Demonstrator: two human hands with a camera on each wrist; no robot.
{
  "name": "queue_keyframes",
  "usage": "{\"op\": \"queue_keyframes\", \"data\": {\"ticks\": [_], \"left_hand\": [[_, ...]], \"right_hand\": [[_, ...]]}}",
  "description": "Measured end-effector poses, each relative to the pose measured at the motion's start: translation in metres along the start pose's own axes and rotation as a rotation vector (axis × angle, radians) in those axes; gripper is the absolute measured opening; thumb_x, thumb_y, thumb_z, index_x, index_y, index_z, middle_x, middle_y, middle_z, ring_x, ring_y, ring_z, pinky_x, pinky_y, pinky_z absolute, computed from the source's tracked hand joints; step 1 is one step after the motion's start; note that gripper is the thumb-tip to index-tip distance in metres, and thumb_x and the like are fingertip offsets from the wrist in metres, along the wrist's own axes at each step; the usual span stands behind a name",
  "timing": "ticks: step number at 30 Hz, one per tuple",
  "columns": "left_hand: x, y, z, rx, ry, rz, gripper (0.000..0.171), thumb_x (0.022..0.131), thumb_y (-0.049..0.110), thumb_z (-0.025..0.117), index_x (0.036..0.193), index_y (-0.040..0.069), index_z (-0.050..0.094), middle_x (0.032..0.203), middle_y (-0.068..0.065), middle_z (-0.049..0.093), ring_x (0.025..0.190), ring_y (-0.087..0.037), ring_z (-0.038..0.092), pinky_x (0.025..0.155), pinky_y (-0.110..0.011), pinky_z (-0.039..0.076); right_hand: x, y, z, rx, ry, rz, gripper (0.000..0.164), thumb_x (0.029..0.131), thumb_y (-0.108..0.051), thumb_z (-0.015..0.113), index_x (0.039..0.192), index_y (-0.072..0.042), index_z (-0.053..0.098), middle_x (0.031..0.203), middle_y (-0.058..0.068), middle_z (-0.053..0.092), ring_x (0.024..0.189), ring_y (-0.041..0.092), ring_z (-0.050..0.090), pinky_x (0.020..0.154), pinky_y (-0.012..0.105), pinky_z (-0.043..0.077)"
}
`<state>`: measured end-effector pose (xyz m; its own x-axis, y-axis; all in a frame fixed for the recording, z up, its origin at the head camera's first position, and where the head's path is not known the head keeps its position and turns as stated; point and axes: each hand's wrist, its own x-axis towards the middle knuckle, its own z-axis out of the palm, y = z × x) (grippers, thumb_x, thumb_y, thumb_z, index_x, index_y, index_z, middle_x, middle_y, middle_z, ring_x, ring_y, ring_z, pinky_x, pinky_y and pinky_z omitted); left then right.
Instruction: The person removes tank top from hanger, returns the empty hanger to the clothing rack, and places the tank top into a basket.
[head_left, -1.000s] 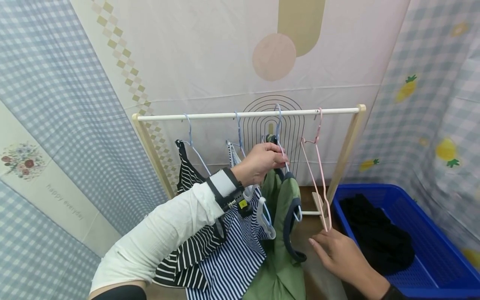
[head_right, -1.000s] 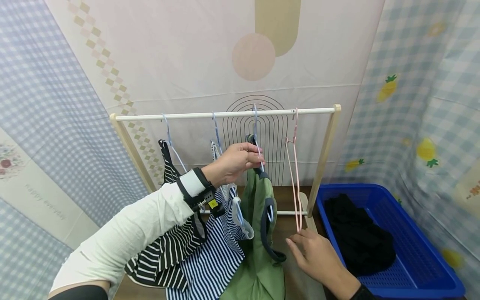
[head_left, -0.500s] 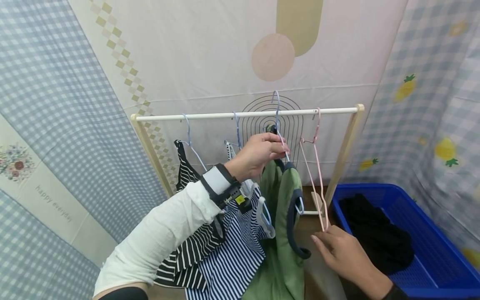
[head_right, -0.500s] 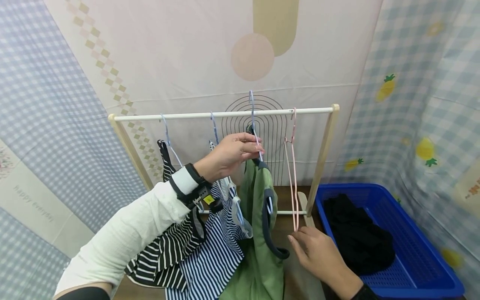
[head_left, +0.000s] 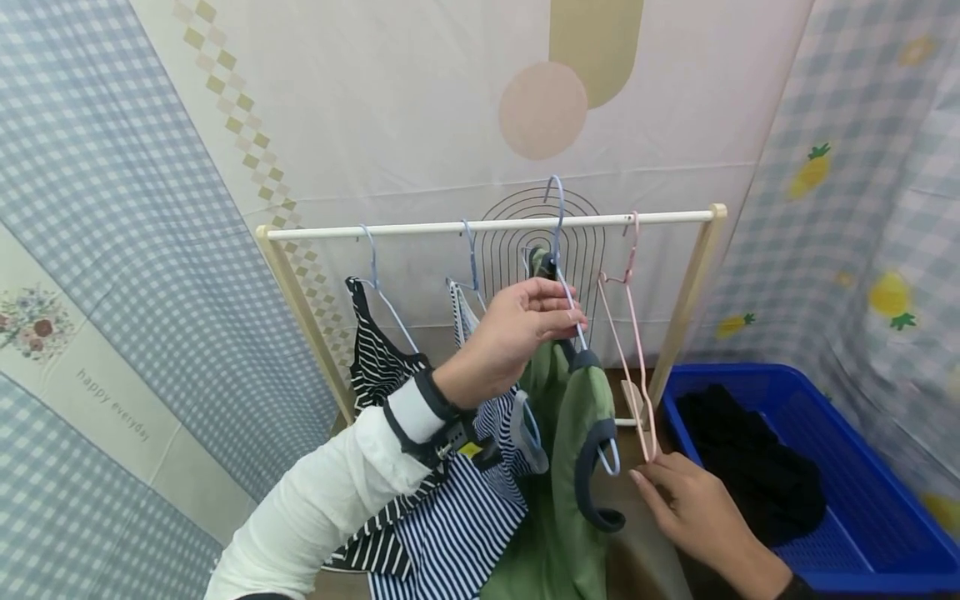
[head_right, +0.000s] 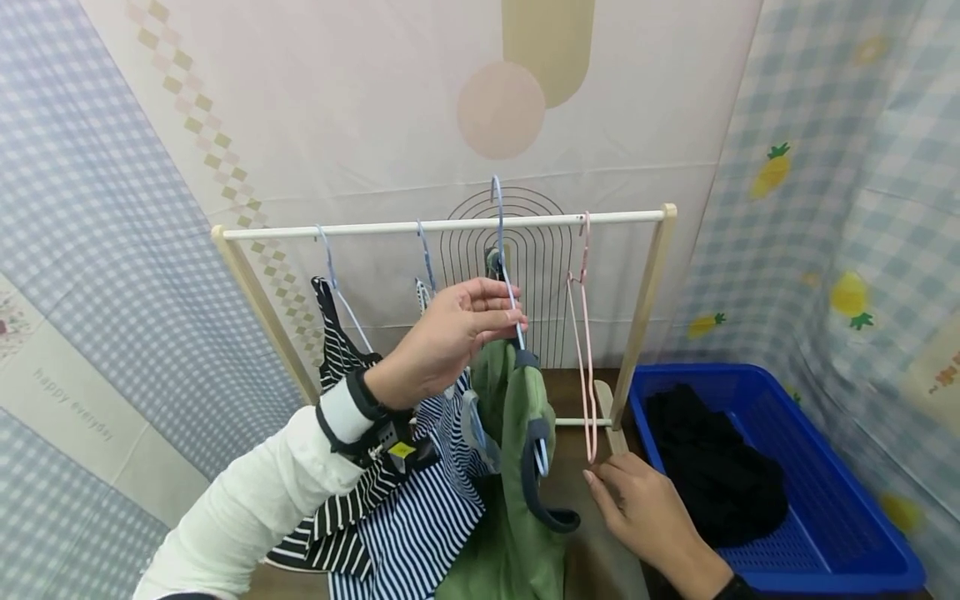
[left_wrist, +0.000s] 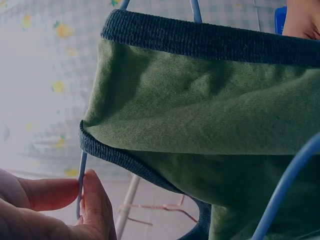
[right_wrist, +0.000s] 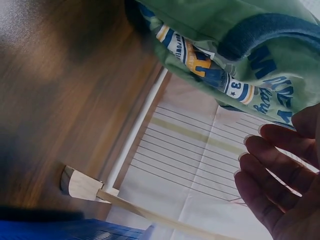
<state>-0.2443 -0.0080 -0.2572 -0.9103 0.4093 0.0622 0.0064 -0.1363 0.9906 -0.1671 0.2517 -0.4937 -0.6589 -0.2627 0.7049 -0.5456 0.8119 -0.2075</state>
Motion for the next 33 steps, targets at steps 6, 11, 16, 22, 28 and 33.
{"op": "queue_keyframes", "data": {"ticks": [6,11,16,22,28,33], "left_hand": [[-0.016,-0.012,0.005,-0.014,-0.041,0.076,0.034,0.101,-0.007,0.063,0.135,-0.007,0.059,0.112,-0.012,0.069,0.094,-0.011,0.074,0.103,-0.036,0.064],[-0.024,-0.026,0.006,-0.027,-0.049,0.088,0.033,0.100,-0.008,0.063,0.133,-0.009,0.060,0.111,-0.012,0.072,0.097,-0.015,0.078,0.103,-0.039,0.064],[-0.031,-0.037,0.006,-0.038,-0.044,0.080,0.033,0.099,-0.008,0.062,0.132,-0.009,0.059,0.110,-0.015,0.072,0.095,-0.014,0.078,0.100,-0.036,0.065],[-0.035,-0.045,0.003,-0.061,-0.061,0.043,0.031,0.099,-0.009,0.062,0.130,-0.009,0.058,0.103,-0.008,0.071,0.092,-0.009,0.077,0.099,-0.033,0.065],[-0.033,-0.047,0.003,-0.083,-0.072,0.037,0.033,0.099,-0.011,0.061,0.132,-0.010,0.056,0.099,-0.003,0.070,0.090,-0.008,0.076,0.097,-0.032,0.066],[-0.033,-0.048,0.002,-0.074,-0.068,0.038,0.034,0.099,-0.010,0.061,0.133,-0.009,0.057,0.101,-0.005,0.070,0.092,-0.010,0.077,0.098,-0.034,0.066]], "right_hand": [[0.001,-0.005,0.001,0.018,0.001,0.012,0.020,0.079,-0.006,0.090,0.081,-0.022,0.077,0.075,-0.017,0.053,0.068,-0.008,0.039,0.056,0.009,0.035],[0.003,-0.011,0.000,0.043,0.009,-0.030,0.022,0.078,-0.005,0.088,0.081,-0.023,0.077,0.078,-0.017,0.058,0.070,-0.007,0.045,0.058,0.011,0.039],[0.004,-0.012,-0.002,0.057,0.008,-0.055,0.020,0.079,-0.005,0.086,0.086,-0.022,0.078,0.085,-0.014,0.066,0.075,-0.004,0.056,0.064,0.014,0.048],[0.003,-0.010,-0.002,0.055,0.019,-0.055,0.021,0.076,-0.002,0.086,0.088,-0.018,0.081,0.084,-0.012,0.067,0.074,-0.004,0.055,0.062,0.013,0.046],[0.004,-0.009,-0.002,0.055,0.023,-0.041,0.021,0.077,-0.002,0.087,0.089,-0.018,0.082,0.083,-0.011,0.067,0.073,-0.004,0.053,0.059,0.012,0.044],[0.004,-0.009,-0.001,0.069,0.031,-0.031,0.021,0.076,-0.001,0.088,0.087,-0.018,0.081,0.080,-0.013,0.062,0.069,-0.007,0.044,0.057,0.010,0.039]]}}
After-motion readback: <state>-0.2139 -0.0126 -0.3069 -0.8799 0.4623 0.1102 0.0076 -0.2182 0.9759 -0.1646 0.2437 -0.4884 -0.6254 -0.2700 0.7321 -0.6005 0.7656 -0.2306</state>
